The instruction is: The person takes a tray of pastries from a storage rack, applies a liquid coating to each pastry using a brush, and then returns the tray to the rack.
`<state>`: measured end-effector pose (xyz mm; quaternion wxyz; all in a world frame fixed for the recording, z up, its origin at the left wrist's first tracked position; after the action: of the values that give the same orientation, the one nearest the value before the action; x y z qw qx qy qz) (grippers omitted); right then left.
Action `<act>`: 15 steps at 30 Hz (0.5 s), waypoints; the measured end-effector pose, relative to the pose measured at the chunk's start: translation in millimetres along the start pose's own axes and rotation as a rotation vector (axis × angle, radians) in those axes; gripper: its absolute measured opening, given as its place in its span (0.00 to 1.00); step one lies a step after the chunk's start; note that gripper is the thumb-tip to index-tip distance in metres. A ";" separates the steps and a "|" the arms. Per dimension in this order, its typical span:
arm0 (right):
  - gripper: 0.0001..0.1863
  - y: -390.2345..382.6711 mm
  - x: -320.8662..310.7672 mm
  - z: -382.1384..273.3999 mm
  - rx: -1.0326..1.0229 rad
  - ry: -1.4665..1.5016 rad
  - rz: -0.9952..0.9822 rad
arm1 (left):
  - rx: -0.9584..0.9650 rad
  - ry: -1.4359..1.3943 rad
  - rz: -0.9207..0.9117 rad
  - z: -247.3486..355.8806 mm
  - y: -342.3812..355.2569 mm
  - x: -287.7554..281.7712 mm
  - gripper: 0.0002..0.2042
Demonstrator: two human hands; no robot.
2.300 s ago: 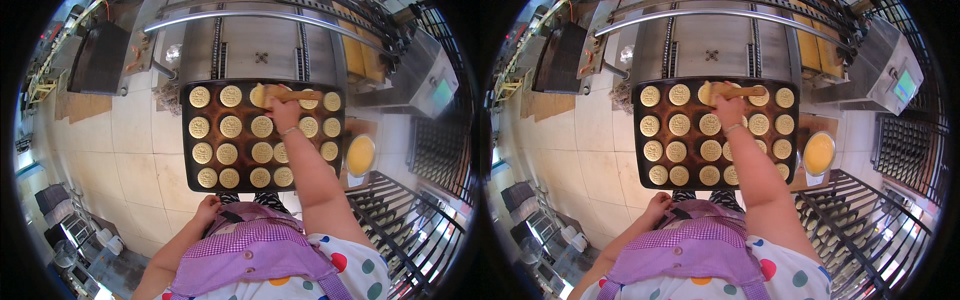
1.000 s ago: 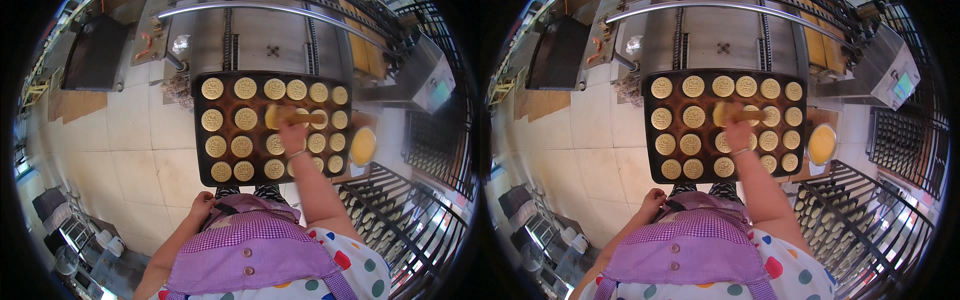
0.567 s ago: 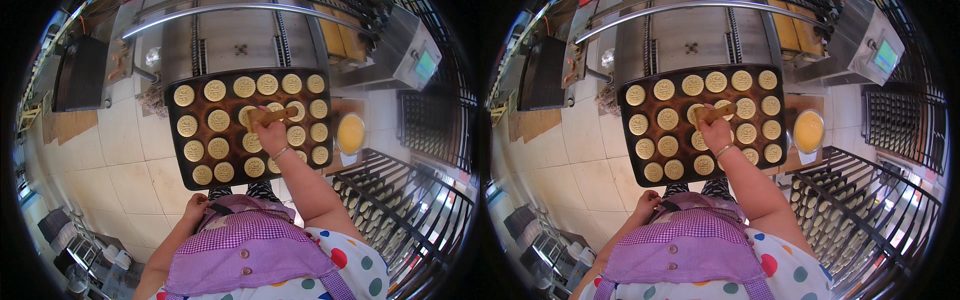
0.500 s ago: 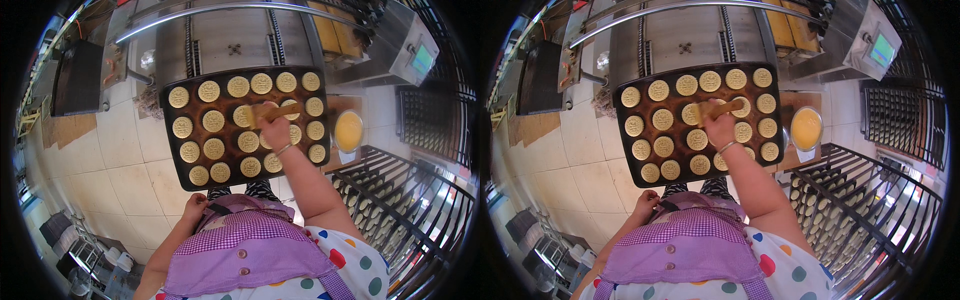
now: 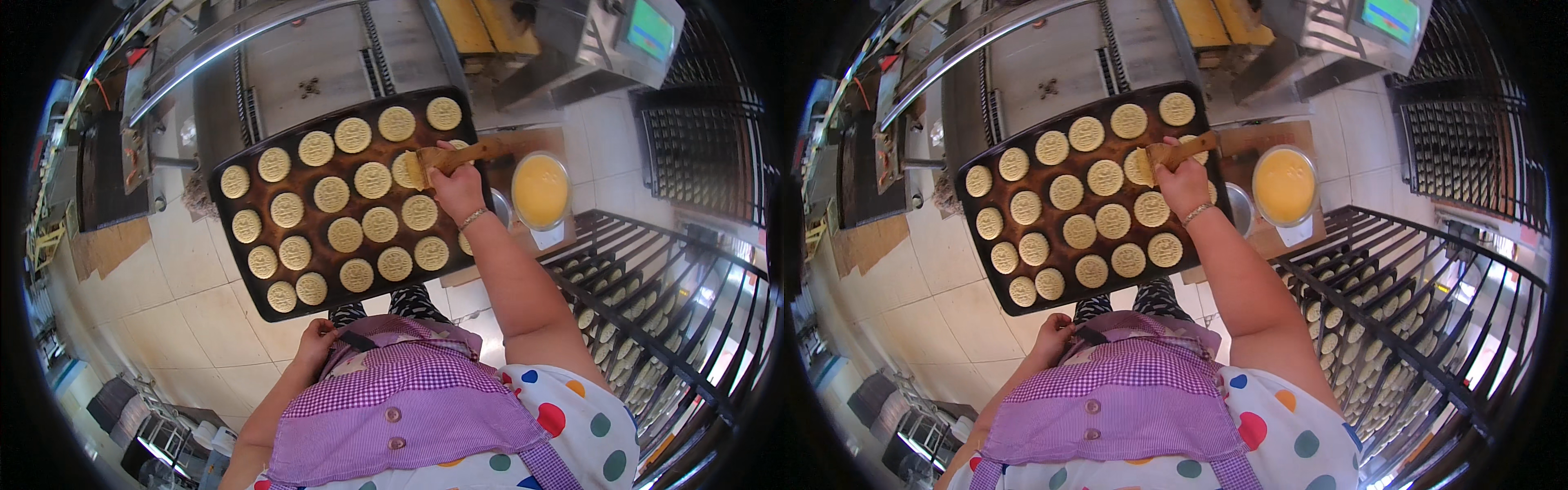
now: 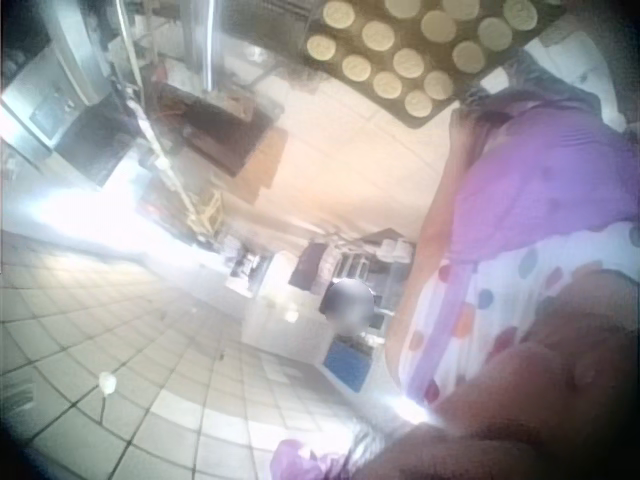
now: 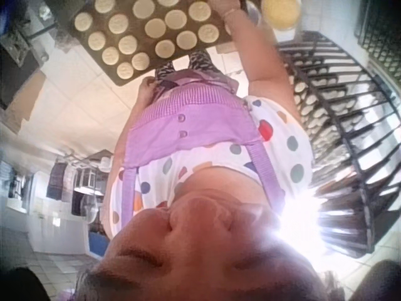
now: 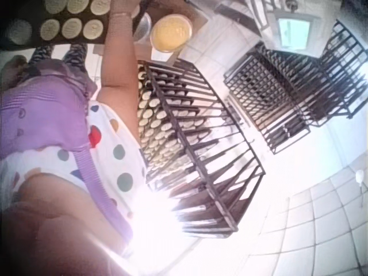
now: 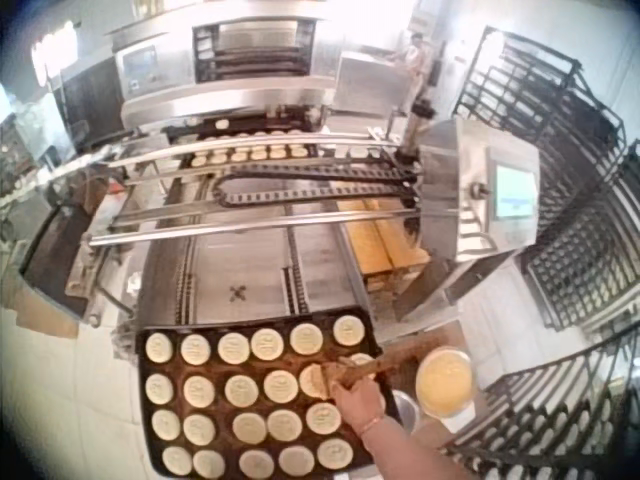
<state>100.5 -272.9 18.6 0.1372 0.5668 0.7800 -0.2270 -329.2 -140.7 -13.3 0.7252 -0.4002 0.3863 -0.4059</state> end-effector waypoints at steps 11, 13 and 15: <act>0.18 -0.7 -231.7 162.6 0.453 -0.061 0.612 | -0.004 0.153 -0.018 17.0 -11.4 65.6 0.12; 0.18 -0.2 -259.9 215.7 0.258 -0.172 0.687 | -0.029 0.110 -0.014 28.4 -13.6 73.5 0.11; 0.18 -0.9 -269.4 235.1 0.260 -0.401 0.689 | -0.040 0.088 -0.008 31.5 -13.0 76.1 0.11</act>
<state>175.6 -614.4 -56.3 0.2813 0.7519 0.4674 -0.3702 -276.7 -205.2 -7.6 0.6978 -0.3979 0.4243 -0.4180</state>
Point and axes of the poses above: each hand's wrist, its own y-axis towards the middle knuckle, its own x-axis out of the palm, z = x × y, the point moved 4 cm from there along y, towards the middle knuckle, and after that the axes turned 8 degrees about z, right-handed, at the moved point
